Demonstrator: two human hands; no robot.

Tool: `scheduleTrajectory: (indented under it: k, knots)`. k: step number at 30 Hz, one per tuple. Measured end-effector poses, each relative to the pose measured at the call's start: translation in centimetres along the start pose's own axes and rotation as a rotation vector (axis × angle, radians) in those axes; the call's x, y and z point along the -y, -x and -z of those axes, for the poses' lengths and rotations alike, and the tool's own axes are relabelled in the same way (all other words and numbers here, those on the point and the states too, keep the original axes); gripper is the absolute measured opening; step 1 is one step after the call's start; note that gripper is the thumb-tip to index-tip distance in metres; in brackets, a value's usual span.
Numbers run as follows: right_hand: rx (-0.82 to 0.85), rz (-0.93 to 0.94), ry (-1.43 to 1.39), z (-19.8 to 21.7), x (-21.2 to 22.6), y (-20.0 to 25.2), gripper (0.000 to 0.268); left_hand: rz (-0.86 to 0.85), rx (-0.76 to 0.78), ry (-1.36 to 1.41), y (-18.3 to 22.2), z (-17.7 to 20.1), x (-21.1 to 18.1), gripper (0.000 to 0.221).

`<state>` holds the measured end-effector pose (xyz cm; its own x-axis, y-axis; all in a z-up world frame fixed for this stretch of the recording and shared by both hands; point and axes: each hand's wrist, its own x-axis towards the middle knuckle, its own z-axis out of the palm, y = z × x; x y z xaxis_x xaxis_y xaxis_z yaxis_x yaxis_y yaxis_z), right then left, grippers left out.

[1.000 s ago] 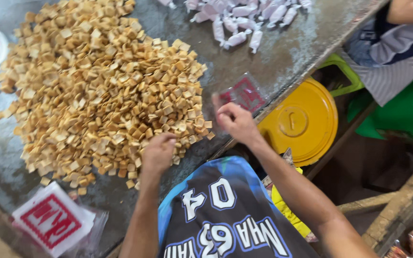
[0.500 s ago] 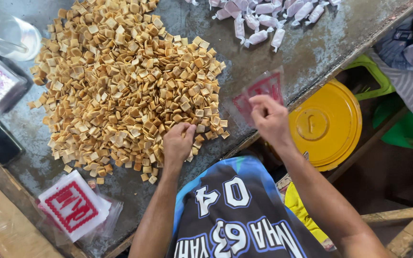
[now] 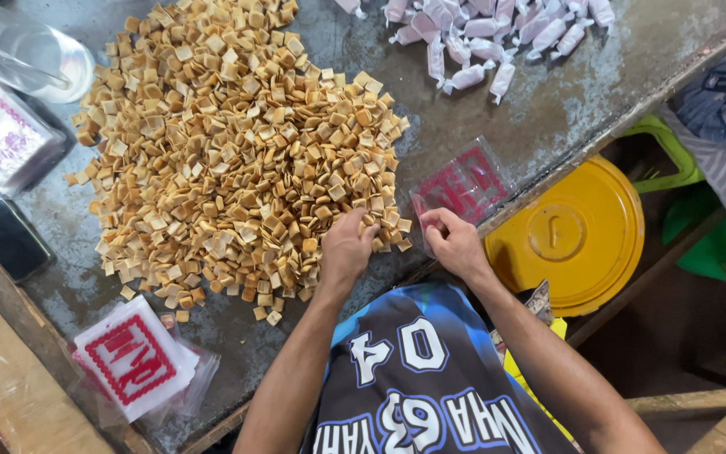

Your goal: The person scoops small square crackers from a large pile on a table and places them into small clear plastic bags. The person then sets the filled bags aside on the table.

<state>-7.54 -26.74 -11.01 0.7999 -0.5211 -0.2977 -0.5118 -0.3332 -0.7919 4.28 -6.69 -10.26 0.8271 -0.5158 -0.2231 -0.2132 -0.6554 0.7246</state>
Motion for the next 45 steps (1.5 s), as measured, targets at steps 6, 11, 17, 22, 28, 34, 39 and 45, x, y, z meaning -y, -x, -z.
scheduleTrajectory:
  k: [6, 11, 17, 22, 28, 34, 39, 45]
  knots:
    - [-0.019, -0.144, -0.179, 0.5, 1.2, -0.4, 0.021, 0.446, 0.032, 1.379, 1.7, 3.2, 1.9, 0.03]
    - [0.01, -0.13, -0.159, 0.6, 1.8, -0.1, 0.02, 0.534, -0.085, 1.264, -0.5, 2.6, 1.3, 0.023]
    - [0.027, -0.069, -0.083, 0.5, 1.4, 0.1, 0.021, -0.076, -0.224, -0.067, -5.8, -0.1, -0.4, 0.025]
    - [0.006, -0.045, -0.064, 0.4, 0.7, 0.0, 0.02, -0.185, -0.161, -0.407, -5.8, -1.4, 0.7, 0.018]
    - [0.015, -0.025, -0.047, -0.1, 0.7, 0.3, 0.023, -0.131, -0.136, -0.278, -1.8, 1.7, 0.2, 0.01]
    - [0.035, -0.051, -0.062, 0.0, 1.2, 0.3, 0.023, 0.347, -0.033, 0.865, 0.2, 4.7, -0.7, 0.016]
    - [0.041, -0.044, -0.054, -0.1, 0.3, -0.2, 0.023, 0.414, -0.045, 0.219, -0.4, 3.9, -0.8, 0.028]
    - [0.049, -0.065, -0.062, -0.1, 0.6, 0.1, 0.023, 0.525, -0.054, 1.17, -4.4, 3.0, -1.2, 0.011]
